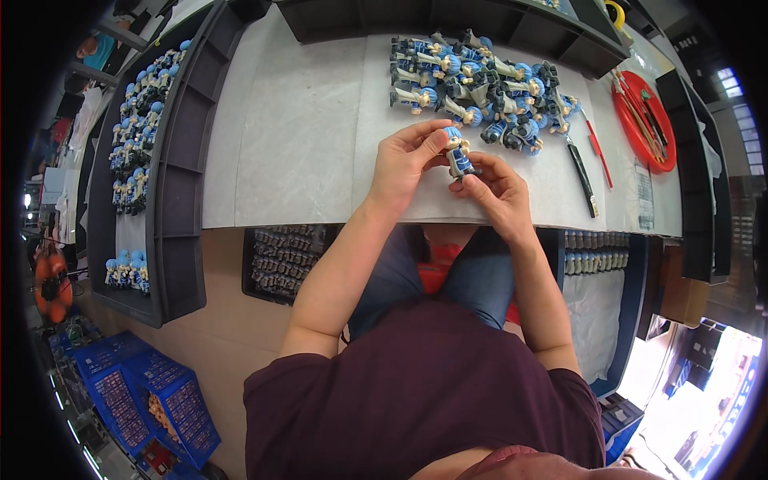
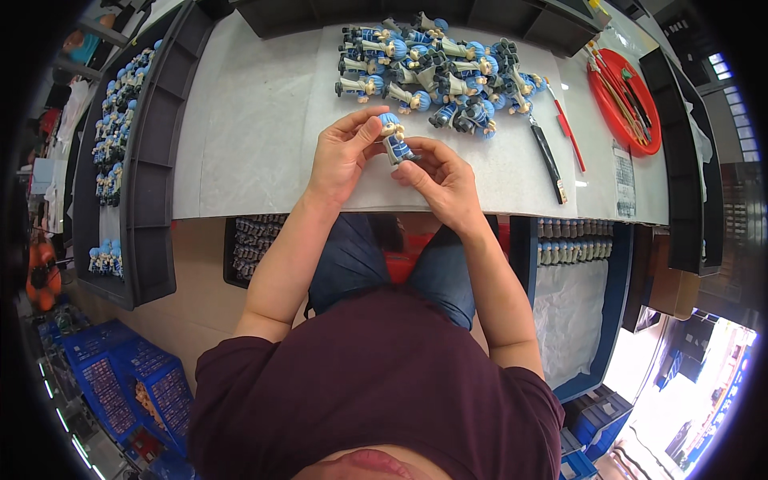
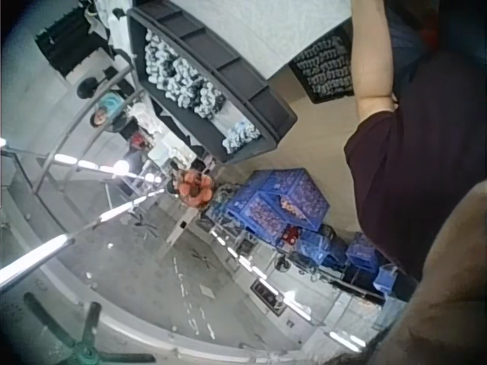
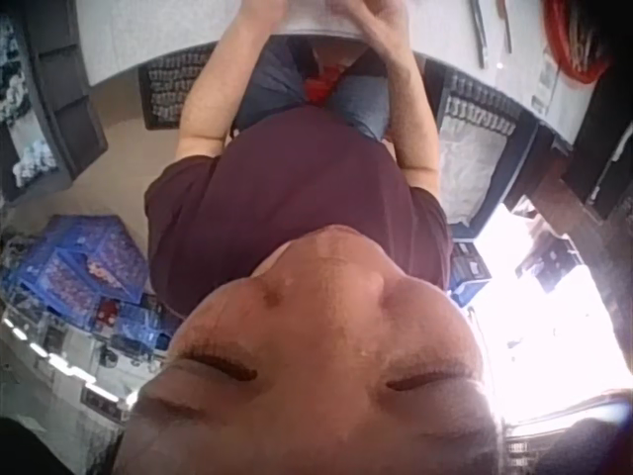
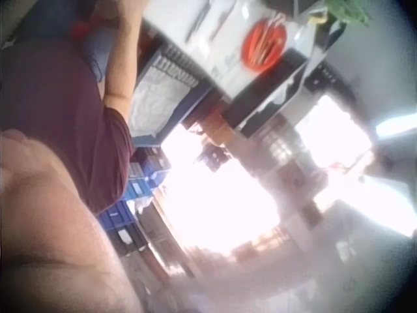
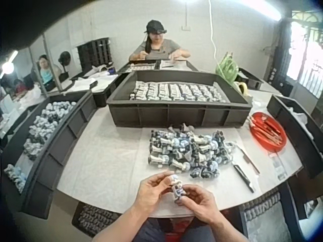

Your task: The person assembles small blue and white figurines by hand. They pick up individual parts from a tray and the table, connect them together, and place the completed figurines into a blue storage bin. The process involves repetitive picking, joining, and placing of the small plastic components.

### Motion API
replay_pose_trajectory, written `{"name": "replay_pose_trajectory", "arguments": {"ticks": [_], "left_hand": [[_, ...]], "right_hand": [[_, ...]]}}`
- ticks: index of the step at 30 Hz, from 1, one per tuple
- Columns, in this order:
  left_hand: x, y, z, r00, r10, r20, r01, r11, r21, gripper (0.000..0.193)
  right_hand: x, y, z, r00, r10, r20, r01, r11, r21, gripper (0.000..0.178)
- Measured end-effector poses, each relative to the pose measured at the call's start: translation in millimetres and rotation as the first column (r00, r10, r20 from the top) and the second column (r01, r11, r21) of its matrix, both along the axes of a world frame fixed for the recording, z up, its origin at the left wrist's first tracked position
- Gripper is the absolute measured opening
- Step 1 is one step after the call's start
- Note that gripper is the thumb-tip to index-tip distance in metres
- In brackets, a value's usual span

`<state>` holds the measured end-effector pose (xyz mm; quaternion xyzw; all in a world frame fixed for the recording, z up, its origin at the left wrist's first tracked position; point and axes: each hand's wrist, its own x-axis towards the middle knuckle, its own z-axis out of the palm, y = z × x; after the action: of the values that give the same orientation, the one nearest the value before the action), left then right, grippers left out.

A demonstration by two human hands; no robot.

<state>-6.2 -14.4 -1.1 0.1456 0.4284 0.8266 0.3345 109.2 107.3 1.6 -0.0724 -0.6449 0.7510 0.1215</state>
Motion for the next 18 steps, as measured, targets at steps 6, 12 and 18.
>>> {"name": "replay_pose_trajectory", "arguments": {"ticks": [6, 12, 18], "left_hand": [[-0.4, -0.6, -0.9, 1.000, -0.001, -0.002, 0.001, 1.000, -0.017, 0.023], [0.4, -0.5, -4.1, 1.000, 0.006, -0.003, -0.006, 0.999, 0.032, 0.024], [1.2, 0.1, 0.8, 0.995, -0.063, -0.079, 0.054, 0.992, -0.111, 0.030]], "right_hand": [[0.1, 0.3, 1.3, 1.000, -0.005, 0.016, 0.006, 1.000, -0.017, 0.038], [0.7, -0.8, 0.4, 0.998, -0.068, -0.010, 0.068, 0.997, -0.048, 0.038], [1.1, -0.4, -13.9, 0.979, -0.166, -0.118, 0.172, 0.984, 0.042, 0.037]]}}
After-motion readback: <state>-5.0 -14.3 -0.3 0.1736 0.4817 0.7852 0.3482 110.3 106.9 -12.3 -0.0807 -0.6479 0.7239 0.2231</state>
